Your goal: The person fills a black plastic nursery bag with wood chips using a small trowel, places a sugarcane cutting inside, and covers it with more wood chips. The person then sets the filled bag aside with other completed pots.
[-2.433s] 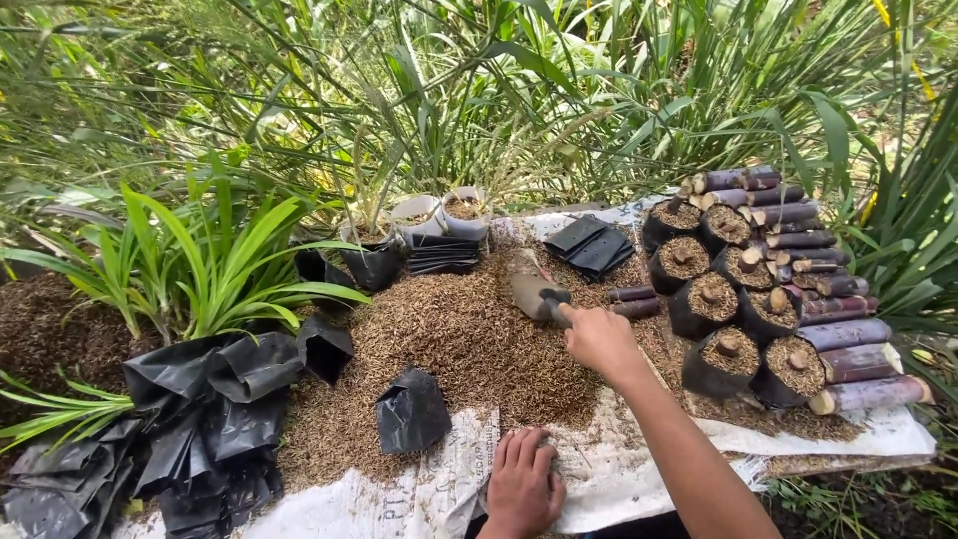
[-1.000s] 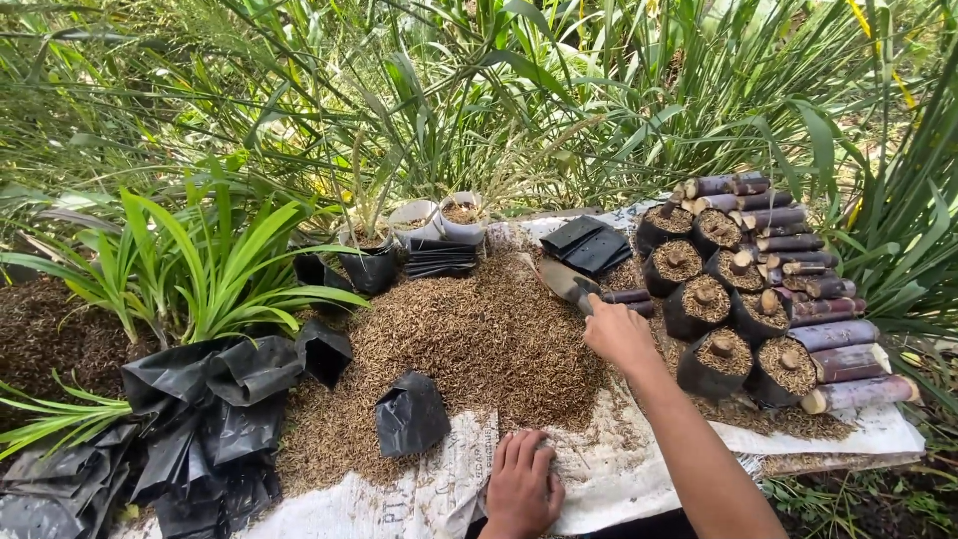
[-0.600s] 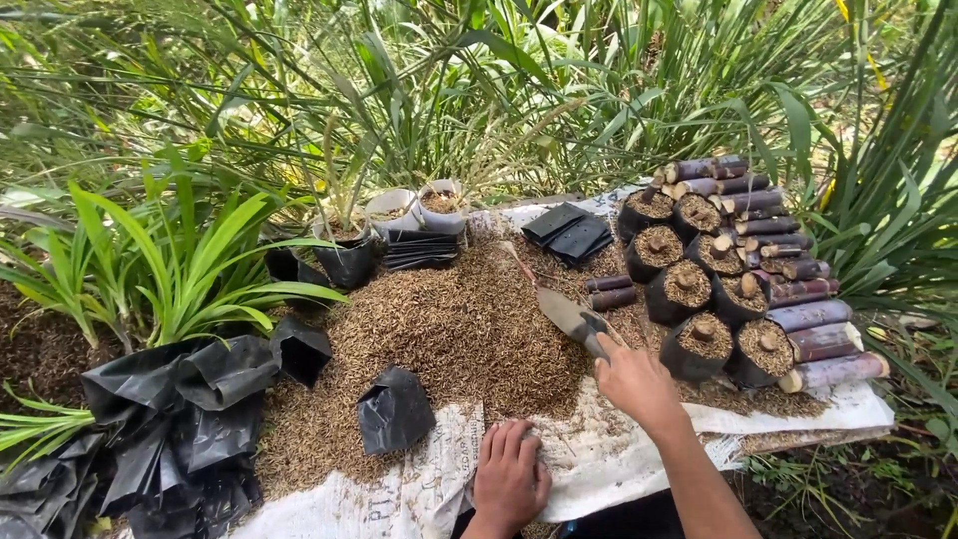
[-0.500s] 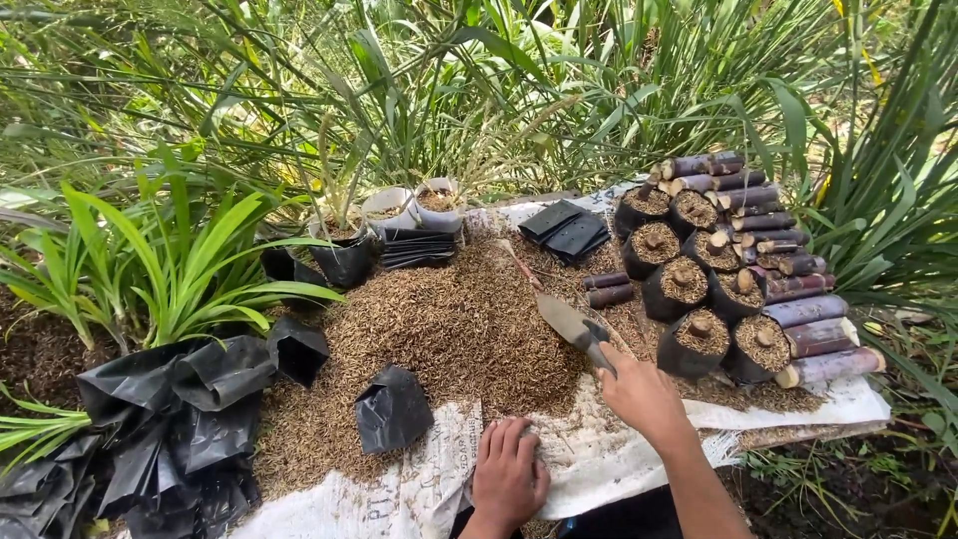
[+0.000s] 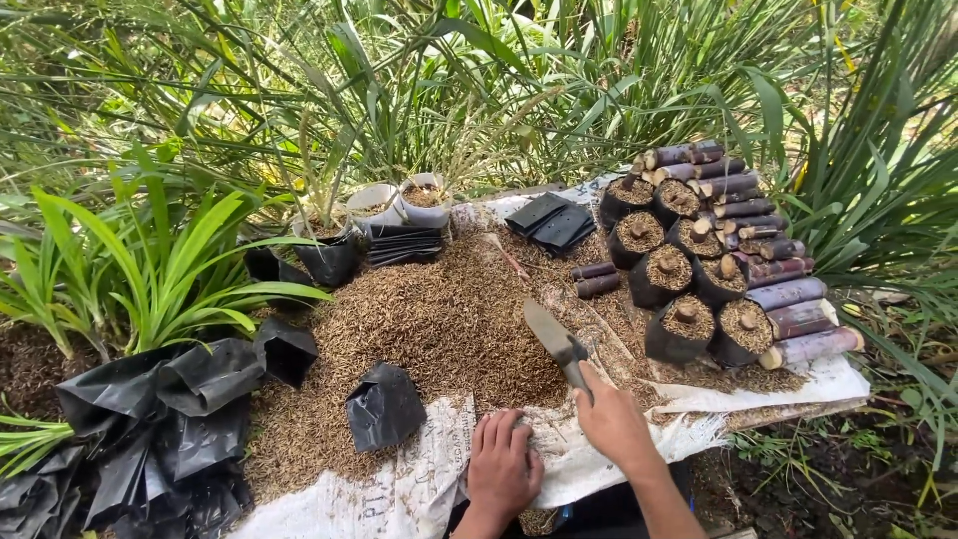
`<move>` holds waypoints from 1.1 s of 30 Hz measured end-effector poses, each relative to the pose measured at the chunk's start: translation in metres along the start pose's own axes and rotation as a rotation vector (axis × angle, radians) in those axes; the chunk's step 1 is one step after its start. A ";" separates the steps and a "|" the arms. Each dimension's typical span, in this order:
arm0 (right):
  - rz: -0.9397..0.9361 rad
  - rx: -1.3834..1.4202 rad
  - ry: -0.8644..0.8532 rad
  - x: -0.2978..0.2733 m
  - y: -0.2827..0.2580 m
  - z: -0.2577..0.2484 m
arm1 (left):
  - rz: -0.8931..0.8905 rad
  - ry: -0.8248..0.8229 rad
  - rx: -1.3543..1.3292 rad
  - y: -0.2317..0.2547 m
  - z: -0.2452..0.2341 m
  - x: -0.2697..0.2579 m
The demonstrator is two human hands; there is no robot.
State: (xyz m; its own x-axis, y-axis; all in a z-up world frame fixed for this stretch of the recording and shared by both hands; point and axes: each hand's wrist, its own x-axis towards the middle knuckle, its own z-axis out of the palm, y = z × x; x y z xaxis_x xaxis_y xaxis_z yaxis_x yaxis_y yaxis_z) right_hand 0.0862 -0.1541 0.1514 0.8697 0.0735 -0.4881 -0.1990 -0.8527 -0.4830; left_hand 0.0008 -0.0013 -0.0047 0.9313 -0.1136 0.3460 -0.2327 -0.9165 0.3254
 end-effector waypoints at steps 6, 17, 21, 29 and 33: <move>-0.048 -0.104 0.087 -0.005 -0.003 0.024 | 0.021 0.103 0.009 -0.001 0.003 -0.002; 0.080 -0.023 0.179 0.005 0.017 0.031 | 0.024 0.075 -0.006 -0.004 0.001 0.001; 0.055 0.128 0.133 -0.007 0.005 0.032 | 0.003 -0.004 -0.027 -0.005 0.002 0.000; -0.020 -0.120 0.197 0.002 0.018 0.066 | 0.032 0.006 -0.044 -0.007 0.001 0.000; -0.078 -0.108 0.308 0.005 0.026 0.070 | 0.021 -0.054 -0.022 -0.008 0.004 0.000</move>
State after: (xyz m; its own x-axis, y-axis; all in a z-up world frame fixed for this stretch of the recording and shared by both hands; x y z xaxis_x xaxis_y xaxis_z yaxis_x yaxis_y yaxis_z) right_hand 0.0542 -0.1397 0.0854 0.9794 -0.0047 -0.2018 -0.0913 -0.9019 -0.4222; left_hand 0.0035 0.0045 -0.0105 0.9398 -0.1535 0.3054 -0.2578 -0.9051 0.3382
